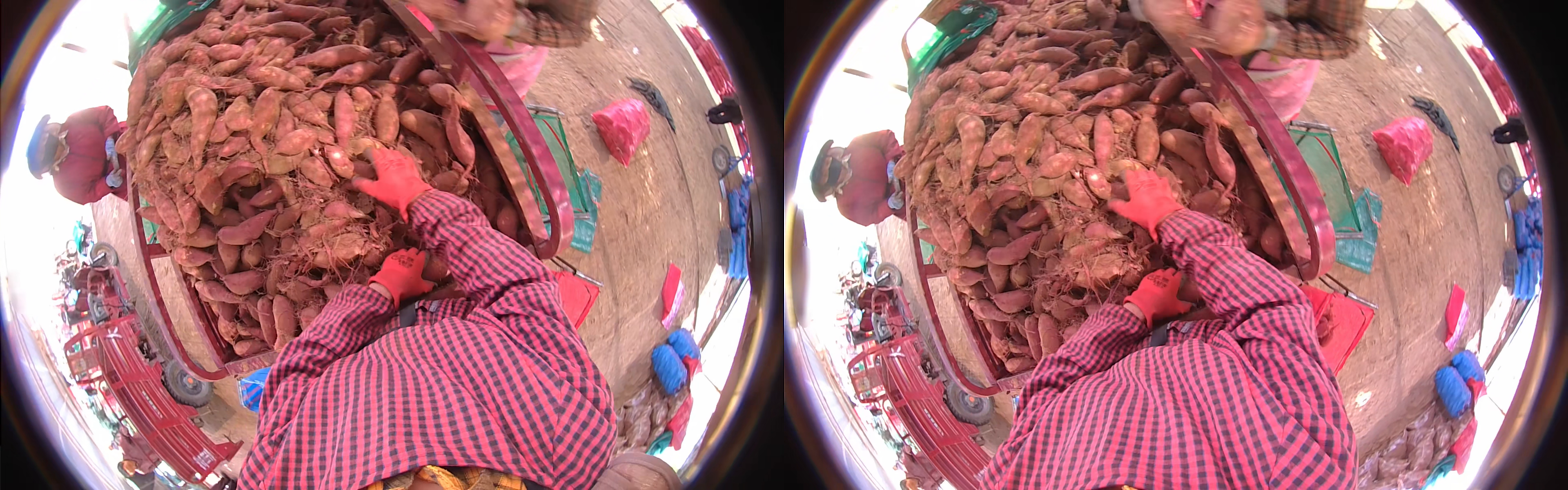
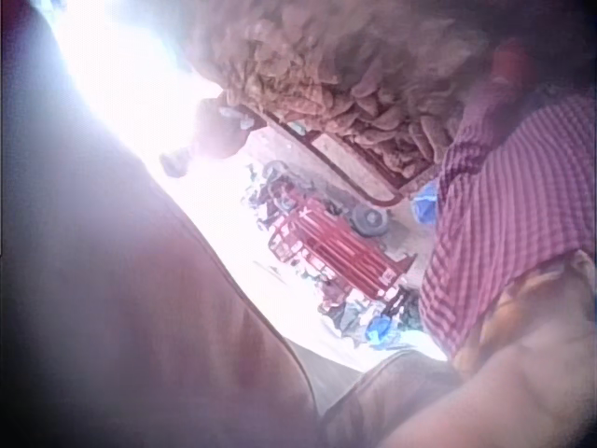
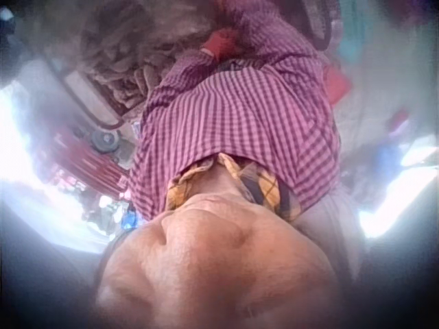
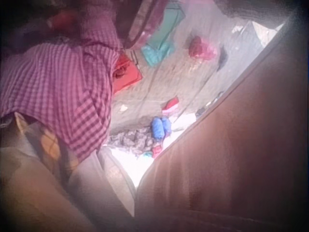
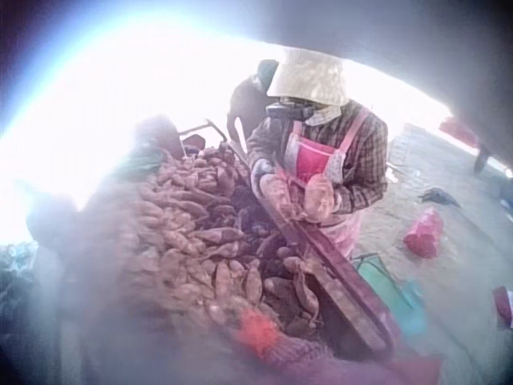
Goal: The person repeatedly picks sweet potatoes from a large pile on a conveyor and places them into a blue bin. The person wears red gloves and a checkered shirt while working in an outdoor agricultural processing area with other workers nearby.
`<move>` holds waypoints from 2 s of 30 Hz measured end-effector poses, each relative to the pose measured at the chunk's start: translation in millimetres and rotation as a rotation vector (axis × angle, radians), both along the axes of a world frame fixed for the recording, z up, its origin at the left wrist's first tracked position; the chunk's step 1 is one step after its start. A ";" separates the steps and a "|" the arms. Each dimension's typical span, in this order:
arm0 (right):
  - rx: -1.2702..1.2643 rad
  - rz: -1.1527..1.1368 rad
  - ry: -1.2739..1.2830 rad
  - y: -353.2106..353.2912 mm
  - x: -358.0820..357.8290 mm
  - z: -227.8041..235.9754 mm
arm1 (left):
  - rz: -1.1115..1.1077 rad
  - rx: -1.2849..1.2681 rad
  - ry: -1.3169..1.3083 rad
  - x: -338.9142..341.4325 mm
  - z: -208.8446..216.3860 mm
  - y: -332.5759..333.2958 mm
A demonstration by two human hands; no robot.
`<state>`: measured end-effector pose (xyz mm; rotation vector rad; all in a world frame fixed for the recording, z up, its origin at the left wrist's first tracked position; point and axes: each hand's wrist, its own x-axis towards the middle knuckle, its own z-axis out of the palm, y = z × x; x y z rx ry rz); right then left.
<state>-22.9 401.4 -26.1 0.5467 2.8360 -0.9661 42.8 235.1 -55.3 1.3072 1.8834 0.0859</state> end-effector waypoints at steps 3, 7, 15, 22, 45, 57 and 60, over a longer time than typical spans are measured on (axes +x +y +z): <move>0.011 0.114 -0.120 -10.8 -33.6 -4.0 | 0.085 0.065 -0.085 -13.5 17.4 -7.3; -0.094 0.067 0.123 4.4 -16.7 -10.7 | 0.411 0.444 0.037 -65.7 58.1 -17.9; -1.374 -0.262 0.363 44.3 122.6 7.1 | 0.660 0.303 0.589 -215.5 76.6 93.3; -1.076 -0.427 0.372 40.1 281.4 34.4 | 0.548 0.286 0.550 -265.0 8.3 116.7; 0.152 -0.732 -0.049 111.4 68.4 -42.1 | -0.444 -0.094 0.185 -98.7 45.6 70.0; -1.459 -0.413 0.647 8.1 78.2 48.8 | 0.883 0.971 -1.222 -137.1 73.7 -88.1; -1.229 -0.246 0.620 -78.3 51.9 54.7 | 0.938 1.149 -1.474 -110.9 57.7 -103.2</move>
